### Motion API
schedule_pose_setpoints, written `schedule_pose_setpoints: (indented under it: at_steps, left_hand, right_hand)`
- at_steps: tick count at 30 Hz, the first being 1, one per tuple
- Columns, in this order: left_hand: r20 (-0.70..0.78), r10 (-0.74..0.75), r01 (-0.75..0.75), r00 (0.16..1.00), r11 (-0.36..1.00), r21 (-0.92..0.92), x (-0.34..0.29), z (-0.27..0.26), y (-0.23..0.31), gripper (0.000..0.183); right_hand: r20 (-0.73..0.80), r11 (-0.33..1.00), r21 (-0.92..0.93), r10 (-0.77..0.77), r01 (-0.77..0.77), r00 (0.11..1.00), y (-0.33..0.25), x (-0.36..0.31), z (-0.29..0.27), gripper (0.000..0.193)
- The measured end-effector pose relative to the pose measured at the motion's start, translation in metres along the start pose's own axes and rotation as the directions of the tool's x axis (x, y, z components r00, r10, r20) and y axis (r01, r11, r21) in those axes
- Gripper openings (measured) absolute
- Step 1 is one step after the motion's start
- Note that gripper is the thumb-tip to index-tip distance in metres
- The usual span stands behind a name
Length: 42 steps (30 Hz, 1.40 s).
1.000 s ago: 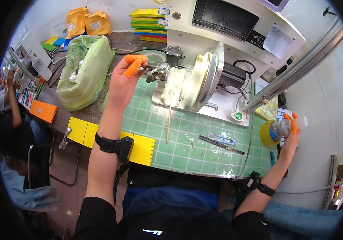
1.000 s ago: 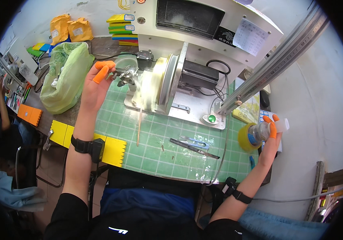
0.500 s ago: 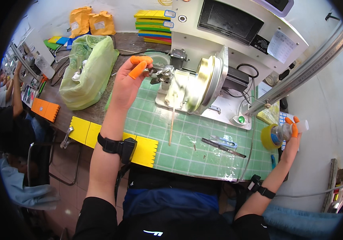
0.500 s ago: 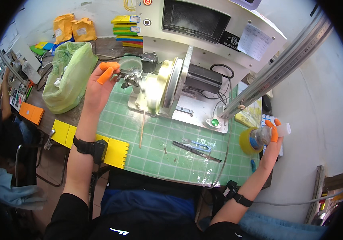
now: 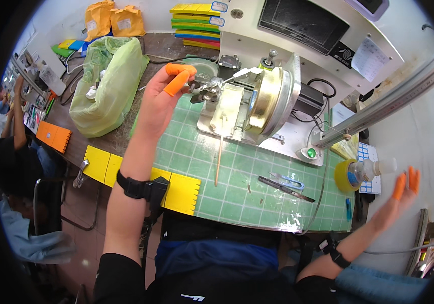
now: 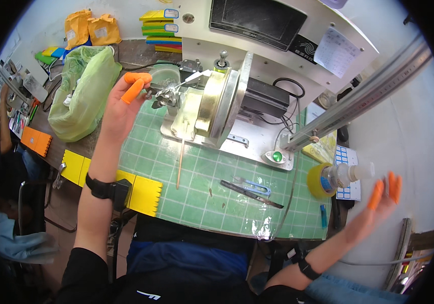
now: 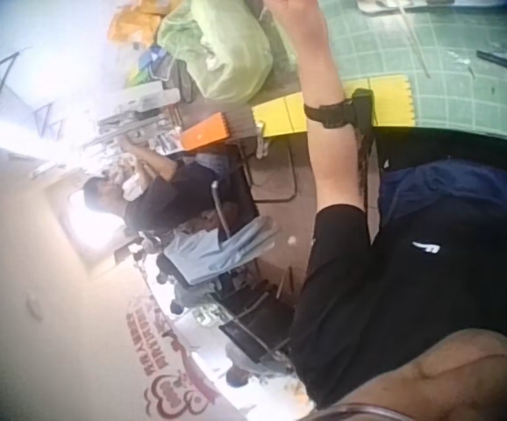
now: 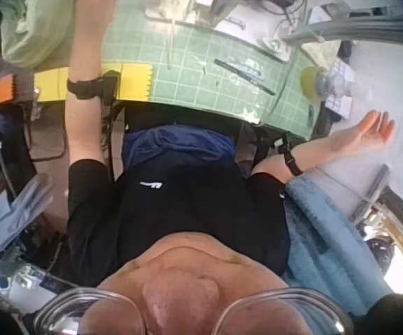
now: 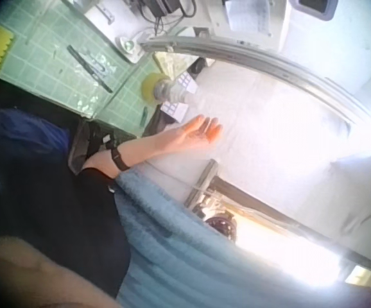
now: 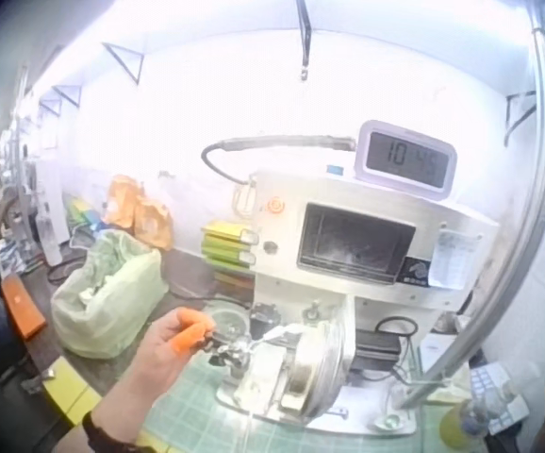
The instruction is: Manually assembling and gluing small components at a workbench with a machine fixture.
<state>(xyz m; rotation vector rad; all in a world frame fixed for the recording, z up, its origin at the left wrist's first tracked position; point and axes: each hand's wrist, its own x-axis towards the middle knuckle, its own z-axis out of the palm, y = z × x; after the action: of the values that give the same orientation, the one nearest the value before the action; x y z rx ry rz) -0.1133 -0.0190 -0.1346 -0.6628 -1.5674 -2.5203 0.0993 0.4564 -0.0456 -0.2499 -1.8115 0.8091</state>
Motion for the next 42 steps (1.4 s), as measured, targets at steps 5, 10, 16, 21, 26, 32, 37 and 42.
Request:
schedule_pose_setpoints:
  at_steps: [5, 10, 16, 21, 26, 32, 37, 42]
  left_hand:
    - [0.153, -0.039, -0.028, 0.987, 0.912, 0.41, 0.016, 0.007, 0.041, 0.018]
    - [0.472, 0.066, -0.476, 0.879, 0.184, 0.86, 0.014, 0.029, 0.063, 0.016]
    - [0.64, 0.202, -0.651, 0.741, -0.018, 0.759, 0.018, 0.042, 0.078, 0.011]
    - [0.372, 0.026, -0.252, 0.928, 0.78, 0.573, 0.03, 0.036, 0.042, 0.007]
    - [0.242, -0.04, -0.065, 0.969, 0.909, 0.412, 0.027, 0.03, 0.028, 0.015]
    - [0.266, 0.007, -0.133, 0.964, 0.88, 0.457, 0.025, 0.031, 0.027, 0.014]
    - [0.26, 0.041, -0.15, 0.965, 0.899, 0.412, 0.025, 0.03, 0.026, 0.006]
    - [0.296, -0.01, -0.129, 0.955, 0.884, 0.448, 0.025, 0.03, 0.029, 0.006]
  right_hand:
    - [0.366, 0.962, 0.272, -0.129, 0.026, 0.922, -0.05, -0.035, -0.011, 0.038]
    - [0.853, 0.969, -0.024, -0.109, 0.247, 0.51, -0.088, -0.076, 0.051, 0.035]
    - [0.912, 0.963, -0.127, 0.02, 0.236, 0.409, -0.079, -0.099, 0.08, 0.034]
    - [0.934, 0.941, -0.211, 0.113, 0.267, 0.34, -0.072, -0.106, 0.096, 0.035]
    - [0.945, 0.955, -0.206, 0.137, 0.215, 0.295, -0.065, -0.1, 0.105, 0.035]
    - [0.923, 0.947, -0.309, 0.321, -0.088, 0.212, -0.066, -0.099, 0.116, 0.03]
    - [0.982, 0.991, -0.098, 0.111, -0.09, 0.153, -0.124, -0.072, 0.123, 0.015]
    - [0.949, 0.471, -0.099, -0.22, -0.877, -0.225, -0.151, -0.097, 0.156, 0.015]
